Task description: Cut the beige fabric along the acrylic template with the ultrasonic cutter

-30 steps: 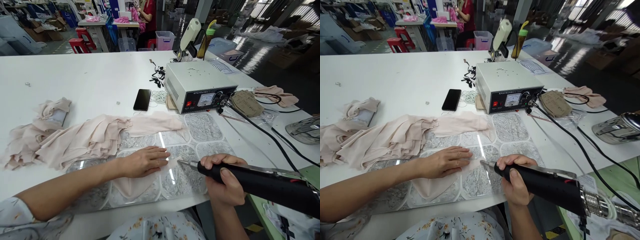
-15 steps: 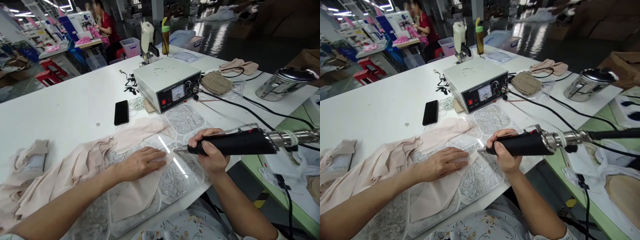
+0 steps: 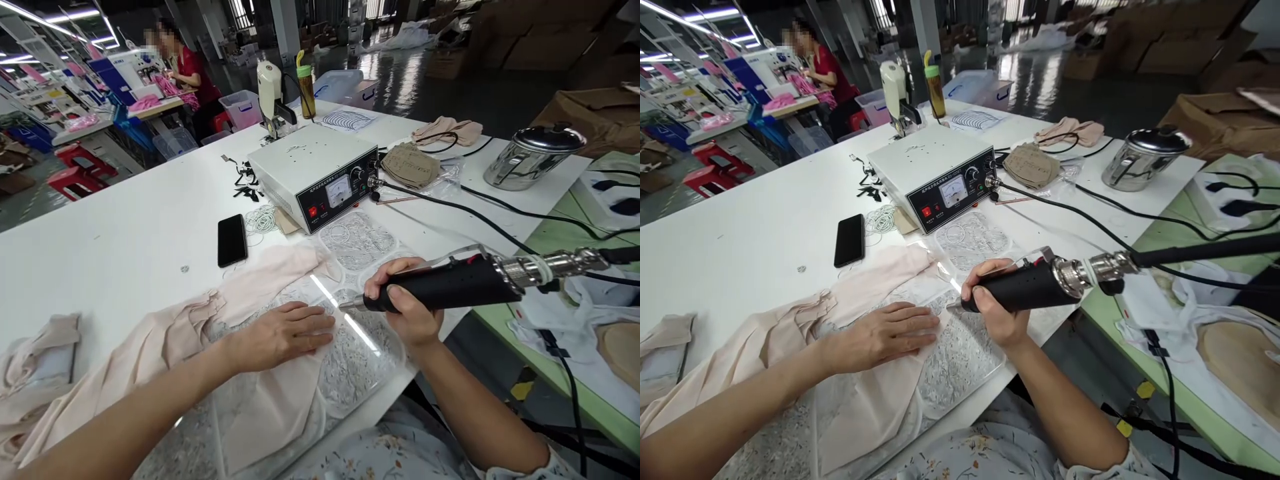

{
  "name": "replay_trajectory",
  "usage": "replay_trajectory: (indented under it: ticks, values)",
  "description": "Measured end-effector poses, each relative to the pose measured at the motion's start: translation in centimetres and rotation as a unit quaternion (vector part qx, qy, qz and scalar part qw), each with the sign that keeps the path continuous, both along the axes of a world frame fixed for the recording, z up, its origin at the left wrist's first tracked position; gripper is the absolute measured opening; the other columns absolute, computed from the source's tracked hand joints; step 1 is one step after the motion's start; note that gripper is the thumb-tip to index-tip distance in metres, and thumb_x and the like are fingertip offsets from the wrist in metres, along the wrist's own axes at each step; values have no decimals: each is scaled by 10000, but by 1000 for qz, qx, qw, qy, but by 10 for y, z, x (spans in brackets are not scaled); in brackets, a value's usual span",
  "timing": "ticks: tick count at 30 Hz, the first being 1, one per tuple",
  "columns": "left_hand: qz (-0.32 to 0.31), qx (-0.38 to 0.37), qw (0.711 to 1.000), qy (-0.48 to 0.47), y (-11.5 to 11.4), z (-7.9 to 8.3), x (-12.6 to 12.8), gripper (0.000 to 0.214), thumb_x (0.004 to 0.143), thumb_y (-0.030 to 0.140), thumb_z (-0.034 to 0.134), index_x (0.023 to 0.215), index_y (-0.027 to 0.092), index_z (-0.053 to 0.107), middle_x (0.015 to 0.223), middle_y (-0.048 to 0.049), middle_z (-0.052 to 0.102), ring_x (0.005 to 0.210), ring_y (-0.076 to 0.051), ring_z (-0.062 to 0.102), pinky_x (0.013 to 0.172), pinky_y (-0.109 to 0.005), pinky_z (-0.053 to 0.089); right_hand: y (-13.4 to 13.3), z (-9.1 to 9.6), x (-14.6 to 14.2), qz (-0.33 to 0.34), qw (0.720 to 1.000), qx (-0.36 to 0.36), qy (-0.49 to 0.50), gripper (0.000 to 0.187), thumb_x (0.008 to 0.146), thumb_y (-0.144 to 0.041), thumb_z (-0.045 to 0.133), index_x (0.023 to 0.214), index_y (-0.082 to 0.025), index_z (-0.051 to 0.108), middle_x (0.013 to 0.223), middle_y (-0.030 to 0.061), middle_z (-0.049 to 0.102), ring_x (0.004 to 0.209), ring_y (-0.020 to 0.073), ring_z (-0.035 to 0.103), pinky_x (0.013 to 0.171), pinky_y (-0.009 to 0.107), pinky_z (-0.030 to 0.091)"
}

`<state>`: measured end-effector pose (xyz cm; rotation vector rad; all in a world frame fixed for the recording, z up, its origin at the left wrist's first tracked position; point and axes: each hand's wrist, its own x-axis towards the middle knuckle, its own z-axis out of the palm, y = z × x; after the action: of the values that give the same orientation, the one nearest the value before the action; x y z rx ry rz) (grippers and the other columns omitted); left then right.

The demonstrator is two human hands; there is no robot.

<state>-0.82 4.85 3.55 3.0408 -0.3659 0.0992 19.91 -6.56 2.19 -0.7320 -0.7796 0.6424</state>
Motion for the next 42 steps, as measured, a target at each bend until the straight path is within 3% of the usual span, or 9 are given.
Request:
replay_trajectory:
  ticks: [9,28,42]
  values:
    - [-82,17,995,-45,10,-1,6,211,985,197,489,1111,126,642,1298,-43,605,1322,-230,451,1130,-380,367,2,-3,1,-13,999,0,30,125,784,-234,622,886,-228,551,766,-23,572,587,128,578,604,346,493]
    - [-86,-6,996,18,16,1,14,248,994,281,460,938,130,650,1405,-84,500,1390,-233,345,1172,-390,309,3,0,3,-22,999,-19,32,113,762,-242,631,849,-225,560,753,-24,571,559,118,566,582,335,489]
    - [-58,-83,990,99,20,1,21,144,932,300,564,1001,206,648,1455,-59,436,1397,-233,322,1160,-413,308,3,1,4,-27,999,-13,31,119,732,-215,612,847,-222,587,751,-17,568,541,120,570,557,329,492]
